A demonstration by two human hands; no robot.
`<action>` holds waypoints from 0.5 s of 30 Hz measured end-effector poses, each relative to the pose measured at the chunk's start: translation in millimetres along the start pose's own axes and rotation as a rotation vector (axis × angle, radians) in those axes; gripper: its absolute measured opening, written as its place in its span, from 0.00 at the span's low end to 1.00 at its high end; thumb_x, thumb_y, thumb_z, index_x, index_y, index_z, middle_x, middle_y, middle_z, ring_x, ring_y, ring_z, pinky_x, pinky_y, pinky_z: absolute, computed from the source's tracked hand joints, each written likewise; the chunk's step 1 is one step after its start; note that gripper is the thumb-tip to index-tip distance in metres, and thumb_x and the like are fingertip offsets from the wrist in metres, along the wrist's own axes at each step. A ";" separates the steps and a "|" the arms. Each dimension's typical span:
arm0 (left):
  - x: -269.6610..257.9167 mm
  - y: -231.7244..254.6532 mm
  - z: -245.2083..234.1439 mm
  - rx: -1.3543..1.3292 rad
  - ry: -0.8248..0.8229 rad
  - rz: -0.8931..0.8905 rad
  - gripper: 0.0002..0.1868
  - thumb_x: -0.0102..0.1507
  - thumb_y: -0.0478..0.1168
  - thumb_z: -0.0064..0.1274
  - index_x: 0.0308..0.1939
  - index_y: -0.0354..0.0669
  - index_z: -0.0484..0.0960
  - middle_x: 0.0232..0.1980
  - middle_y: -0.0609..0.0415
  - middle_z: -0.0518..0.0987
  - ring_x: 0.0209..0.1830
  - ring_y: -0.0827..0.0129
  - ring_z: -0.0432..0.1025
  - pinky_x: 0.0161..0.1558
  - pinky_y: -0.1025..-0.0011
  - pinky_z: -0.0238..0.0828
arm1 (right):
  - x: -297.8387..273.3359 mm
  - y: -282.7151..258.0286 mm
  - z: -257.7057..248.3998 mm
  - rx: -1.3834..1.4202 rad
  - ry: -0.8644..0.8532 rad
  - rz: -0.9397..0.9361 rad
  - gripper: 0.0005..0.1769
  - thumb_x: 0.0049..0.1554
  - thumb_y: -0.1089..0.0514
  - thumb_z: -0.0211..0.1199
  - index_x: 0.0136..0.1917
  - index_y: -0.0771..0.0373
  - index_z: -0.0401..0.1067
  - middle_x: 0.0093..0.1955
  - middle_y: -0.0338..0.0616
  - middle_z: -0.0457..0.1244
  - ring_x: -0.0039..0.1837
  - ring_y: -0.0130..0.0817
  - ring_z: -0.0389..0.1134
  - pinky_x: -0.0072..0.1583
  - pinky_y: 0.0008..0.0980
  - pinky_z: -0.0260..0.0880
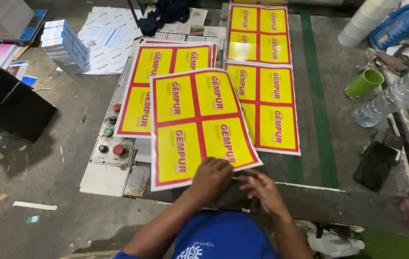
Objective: The person stacks yellow and red printed sheets on a table, aligning them by hand. They then lift the stack, move to a different area, and place the sheets into a cardboard box.
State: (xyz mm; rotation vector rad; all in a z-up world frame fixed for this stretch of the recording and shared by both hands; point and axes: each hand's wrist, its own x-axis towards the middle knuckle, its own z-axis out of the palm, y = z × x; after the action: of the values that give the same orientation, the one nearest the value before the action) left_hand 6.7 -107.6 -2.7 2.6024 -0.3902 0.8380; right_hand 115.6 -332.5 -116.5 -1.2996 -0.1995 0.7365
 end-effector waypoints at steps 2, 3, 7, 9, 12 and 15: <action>4.1 17.1 4.2 -0.003 -0.080 -0.023 0.11 0.61 0.43 0.60 0.42 0.42 0.81 0.46 0.49 0.81 0.50 0.55 0.77 0.55 0.55 0.70 | -0.6 4.8 5.2 0.049 -0.074 -0.023 0.22 0.63 0.52 0.58 0.67 0.64 0.67 0.55 0.46 0.71 0.48 0.32 0.74 0.41 0.30 0.70; 5.7 25.4 6.1 -0.003 -0.157 -0.049 0.12 0.61 0.46 0.61 0.40 0.42 0.80 0.45 0.48 0.80 0.51 0.54 0.76 0.57 0.52 0.68 | -0.4 7.3 8.3 0.094 -0.153 -0.046 0.21 0.64 0.52 0.58 0.65 0.65 0.68 0.53 0.44 0.71 0.48 0.31 0.74 0.41 0.31 0.71; 6.0 25.4 4.3 -0.077 -0.114 0.033 0.16 0.60 0.46 0.60 0.45 0.40 0.80 0.49 0.46 0.80 0.54 0.53 0.75 0.60 0.50 0.66 | -1.1 19.4 -3.2 0.169 -0.074 -0.030 0.18 0.65 0.53 0.59 0.63 0.65 0.71 0.49 0.45 0.70 0.44 0.32 0.72 0.40 0.32 0.70; 3.2 17.7 1.7 -0.028 -0.012 0.099 0.20 0.59 0.47 0.59 0.49 0.37 0.80 0.53 0.42 0.80 0.57 0.51 0.74 0.60 0.50 0.65 | -7.0 15.7 -9.3 0.168 0.103 -0.009 0.16 0.62 0.56 0.60 0.62 0.61 0.70 0.48 0.44 0.70 0.42 0.33 0.72 0.37 0.32 0.66; 0.2 -21.3 -6.2 0.028 -0.147 -0.115 0.13 0.62 0.42 0.58 0.47 0.40 0.82 0.55 0.45 0.81 0.56 0.52 0.75 0.61 0.52 0.67 | -16.5 17.9 -31.6 0.160 0.225 -0.029 0.14 0.61 0.57 0.60 0.59 0.62 0.70 0.49 0.45 0.71 0.42 0.34 0.73 0.36 0.32 0.65; -14.8 -72.9 -8.0 0.135 -0.009 -0.241 0.15 0.64 0.42 0.57 0.52 0.39 0.83 0.59 0.45 0.80 0.61 0.51 0.74 0.63 0.53 0.67 | -34.0 21.1 -51.4 0.168 0.307 -0.081 0.14 0.62 0.57 0.60 0.59 0.64 0.70 0.48 0.46 0.71 0.42 0.34 0.73 0.37 0.31 0.65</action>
State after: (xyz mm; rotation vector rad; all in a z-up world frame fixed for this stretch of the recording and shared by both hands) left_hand 18.1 -37.1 -25.1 2.7069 -0.0205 0.7931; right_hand 108.8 -392.2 -141.8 -1.2191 0.0566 0.4666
